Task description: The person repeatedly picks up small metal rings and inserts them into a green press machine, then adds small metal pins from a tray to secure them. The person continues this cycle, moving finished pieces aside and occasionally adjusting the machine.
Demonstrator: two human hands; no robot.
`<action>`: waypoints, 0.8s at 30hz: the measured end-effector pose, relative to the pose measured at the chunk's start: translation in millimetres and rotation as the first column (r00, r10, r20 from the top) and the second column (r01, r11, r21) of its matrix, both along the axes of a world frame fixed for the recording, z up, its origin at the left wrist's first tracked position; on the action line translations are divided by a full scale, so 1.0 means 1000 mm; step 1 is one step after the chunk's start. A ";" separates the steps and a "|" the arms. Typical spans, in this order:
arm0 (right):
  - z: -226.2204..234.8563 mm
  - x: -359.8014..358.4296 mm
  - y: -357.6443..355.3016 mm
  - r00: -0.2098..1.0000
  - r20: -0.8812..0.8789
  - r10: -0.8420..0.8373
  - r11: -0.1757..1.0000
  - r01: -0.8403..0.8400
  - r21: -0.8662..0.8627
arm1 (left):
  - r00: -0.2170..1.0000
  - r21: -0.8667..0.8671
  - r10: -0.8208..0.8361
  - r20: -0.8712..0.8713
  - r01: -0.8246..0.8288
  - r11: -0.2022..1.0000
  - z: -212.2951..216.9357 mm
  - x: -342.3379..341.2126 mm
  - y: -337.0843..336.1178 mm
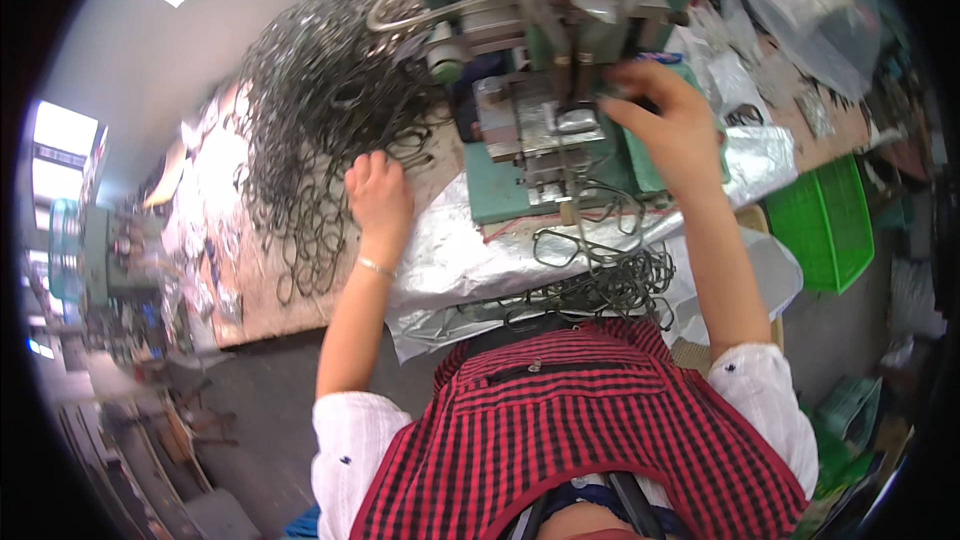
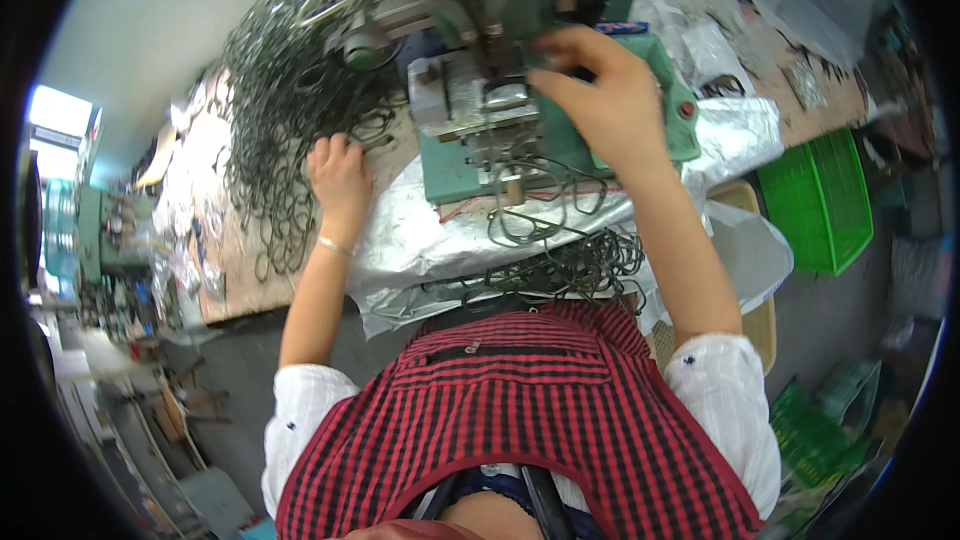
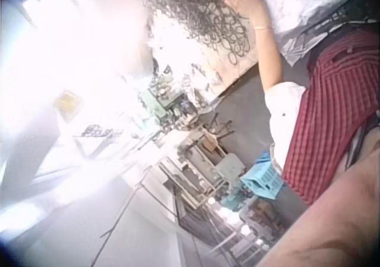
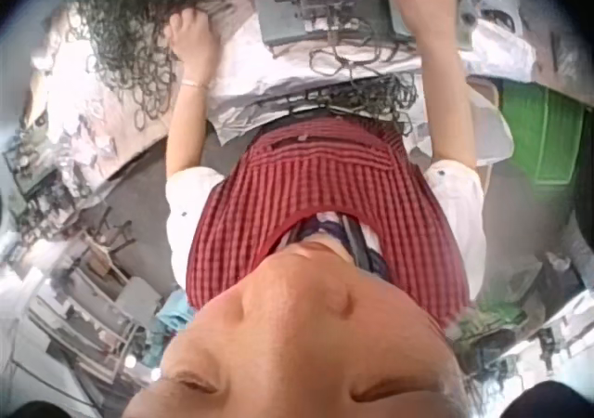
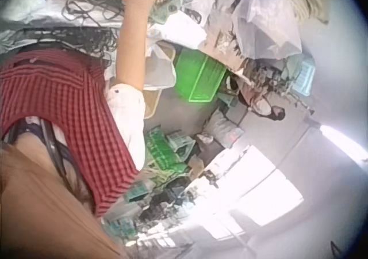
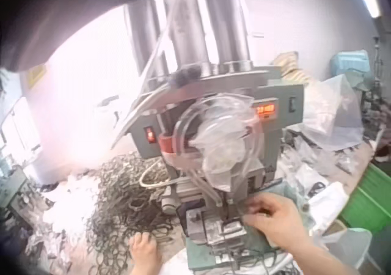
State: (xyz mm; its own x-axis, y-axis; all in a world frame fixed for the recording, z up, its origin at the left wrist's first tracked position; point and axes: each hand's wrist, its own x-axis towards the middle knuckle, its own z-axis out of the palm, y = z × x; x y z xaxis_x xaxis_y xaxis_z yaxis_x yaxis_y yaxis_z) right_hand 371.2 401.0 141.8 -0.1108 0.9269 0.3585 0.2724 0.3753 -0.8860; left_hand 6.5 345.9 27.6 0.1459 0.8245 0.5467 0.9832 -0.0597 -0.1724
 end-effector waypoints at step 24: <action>-0.035 0.035 0.013 0.884 0.419 -0.206 0.977 0.164 0.134 | -0.231 -0.112 0.613 0.755 0.876 0.469 0.163 0.163 -0.034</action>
State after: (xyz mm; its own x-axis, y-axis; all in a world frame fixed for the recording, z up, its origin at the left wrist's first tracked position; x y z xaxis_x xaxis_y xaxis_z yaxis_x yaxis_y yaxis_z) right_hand 405.8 414.1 106.6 -0.1033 0.9107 0.4000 0.6900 0.3552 -0.6307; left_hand 169.3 312.0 191.1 0.4572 0.8236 -0.3357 -0.2069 0.4656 0.8605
